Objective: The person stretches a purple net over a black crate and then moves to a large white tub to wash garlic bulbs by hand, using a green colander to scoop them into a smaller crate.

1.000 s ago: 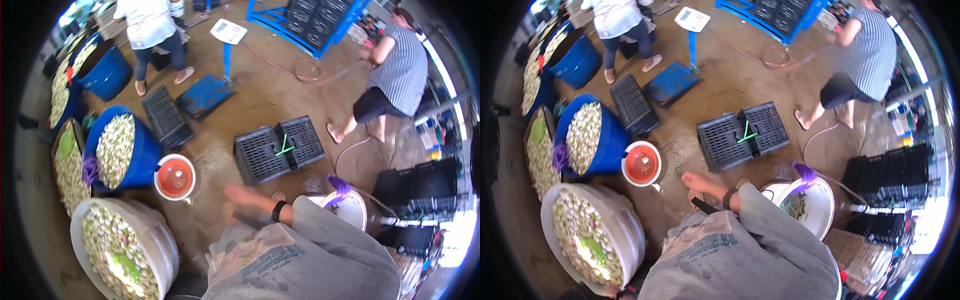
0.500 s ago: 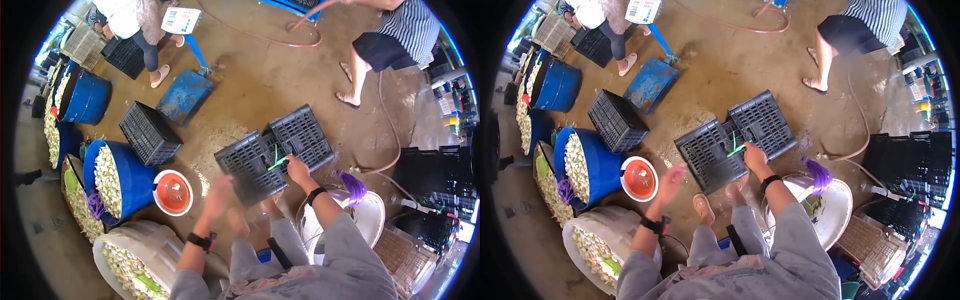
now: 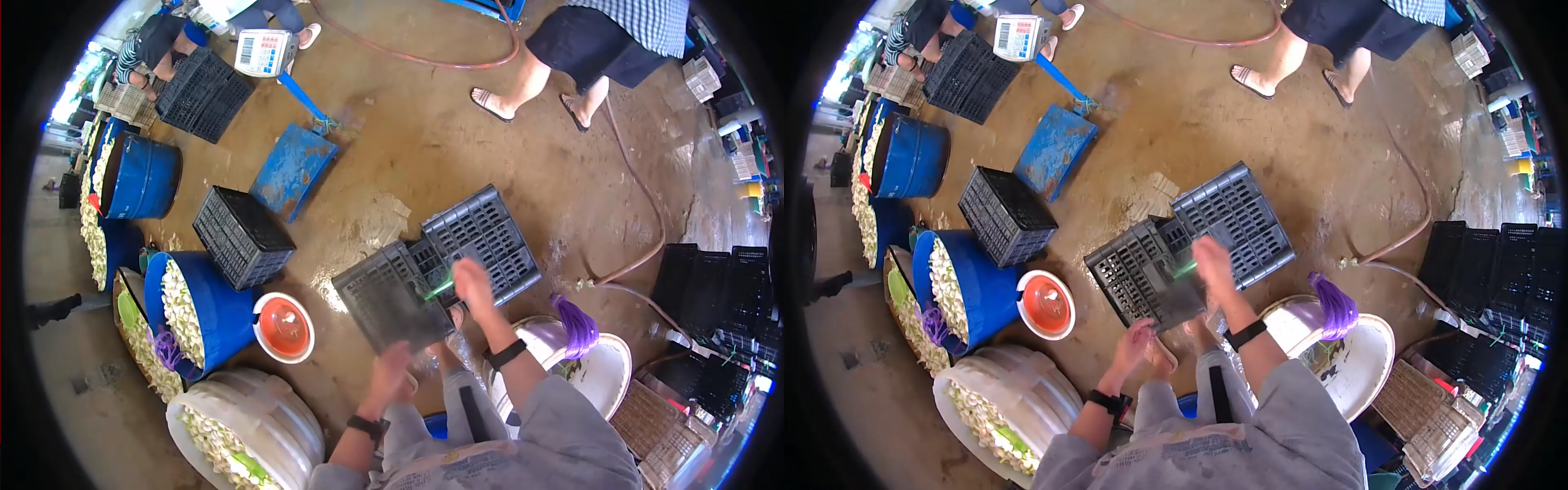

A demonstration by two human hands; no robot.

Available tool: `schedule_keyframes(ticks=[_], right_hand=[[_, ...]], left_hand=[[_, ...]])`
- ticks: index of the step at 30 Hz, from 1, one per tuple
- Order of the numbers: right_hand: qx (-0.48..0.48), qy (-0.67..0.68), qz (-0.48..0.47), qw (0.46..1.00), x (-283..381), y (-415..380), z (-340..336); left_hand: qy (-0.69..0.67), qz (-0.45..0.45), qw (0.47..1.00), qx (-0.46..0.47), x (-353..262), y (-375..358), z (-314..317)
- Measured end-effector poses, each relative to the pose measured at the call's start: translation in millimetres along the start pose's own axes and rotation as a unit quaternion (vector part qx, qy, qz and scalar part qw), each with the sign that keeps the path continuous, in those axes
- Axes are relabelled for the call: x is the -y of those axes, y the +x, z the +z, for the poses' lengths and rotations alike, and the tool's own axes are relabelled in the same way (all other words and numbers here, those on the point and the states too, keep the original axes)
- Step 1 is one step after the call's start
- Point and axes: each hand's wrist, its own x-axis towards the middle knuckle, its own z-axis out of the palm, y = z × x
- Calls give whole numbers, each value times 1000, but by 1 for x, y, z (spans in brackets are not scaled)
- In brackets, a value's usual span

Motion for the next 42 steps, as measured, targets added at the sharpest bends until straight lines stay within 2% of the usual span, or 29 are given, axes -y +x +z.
schedule_keyframes(ticks=[2,3,4,6,7,8,9,11,13,14,15,16,18,21,22,24,25,26,27,29,32,34,35,36,37,39,40,41,42], right_hand=[[-41,144,-92,984,61,-12,-8],[-28,152,-157,975,84,-19,-14],[-48,165,-166,971,110,-38,-17],[13,100,-288,952,139,-74,-19],[54,94,-281,954,149,-92,-15],[97,-35,-243,965,139,-100,-17],[137,-166,-210,954,129,-108,-18],[243,-392,-184,868,110,-134,-6],[313,-397,-133,852,87,-162,-4],[321,-374,-139,859,71,-176,-7],[324,-325,-119,880,89,-199,-4],[319,-294,-79,898,87,-215,-11],[224,-290,-119,923,43,-236,-29],[60,-52,-45,996,-49,-270,-80],[-56,-124,-59,989,-69,-281,-101],[-311,-124,88,938,-109,-318,-169],[-460,21,18,888,-113,-343,-189],[-530,33,-55,846,-153,-357,-229],[-567,103,-71,814,-174,-375,-260],[-590,75,-96,798,-200,-417,-287],[-620,126,-62,772,-275,-443,-315],[-577,91,102,805,-297,-457,-312],[-499,3,222,837,-255,-466,-289],[-439,-85,306,841,-304,-461,-318],[-400,-189,422,792,-248,-455,-298],[-448,-430,298,725,-301,-421,-331],[-471,-381,214,766,-264,-392,-330],[-434,-421,113,789,-245,-358,-341],[-406,-400,85,817,-228,-325,-347]], left_hand=[[-24,-9,999,-25,-17,5,4],[-35,-24,998,-45,-34,11,2],[-18,-14,998,-54,-66,19,-3],[-37,0,997,-75,-135,30,-12],[-98,-36,992,-74,-177,31,-18],[-45,74,990,-107,-189,35,-17],[-111,102,981,-119,-209,36,-17],[-27,45,998,-26,-241,24,-27],[67,216,974,32,-227,21,-22],[113,225,965,72,-221,15,-19],[-4,258,965,51,-211,6,-9],[-91,168,976,103,-211,-10,-8],[-231,-7,960,158,-210,-38,-9],[-302,-180,901,254,-194,-61,-13],[-313,-225,878,285,-189,-65,-18],[-126,-160,924,324,-162,-80,-17],[-30,-127,934,334,-147,-89,-16],[-47,-102,939,325,-136,-96,-14],[-81,-114,944,300,-136,-101,-14],[-151,-143,946,251,-139,-111,-11],[-116,-111,965,209,-135,-115,-6],[-101,-109,970,192,-132,-110,-4],[-96,-117,970,190,-134,-107,-2],[-93,-125,970,188,-133,-103,0],[-50,-108,975,185,-127,-97,0],[29,-72,983,166,-106,-77,7],[86,-24,988,129,-98,-67,11],[122,-6,988,96,-93,-55,16],[158,12,985,66,-87,-41,20]])
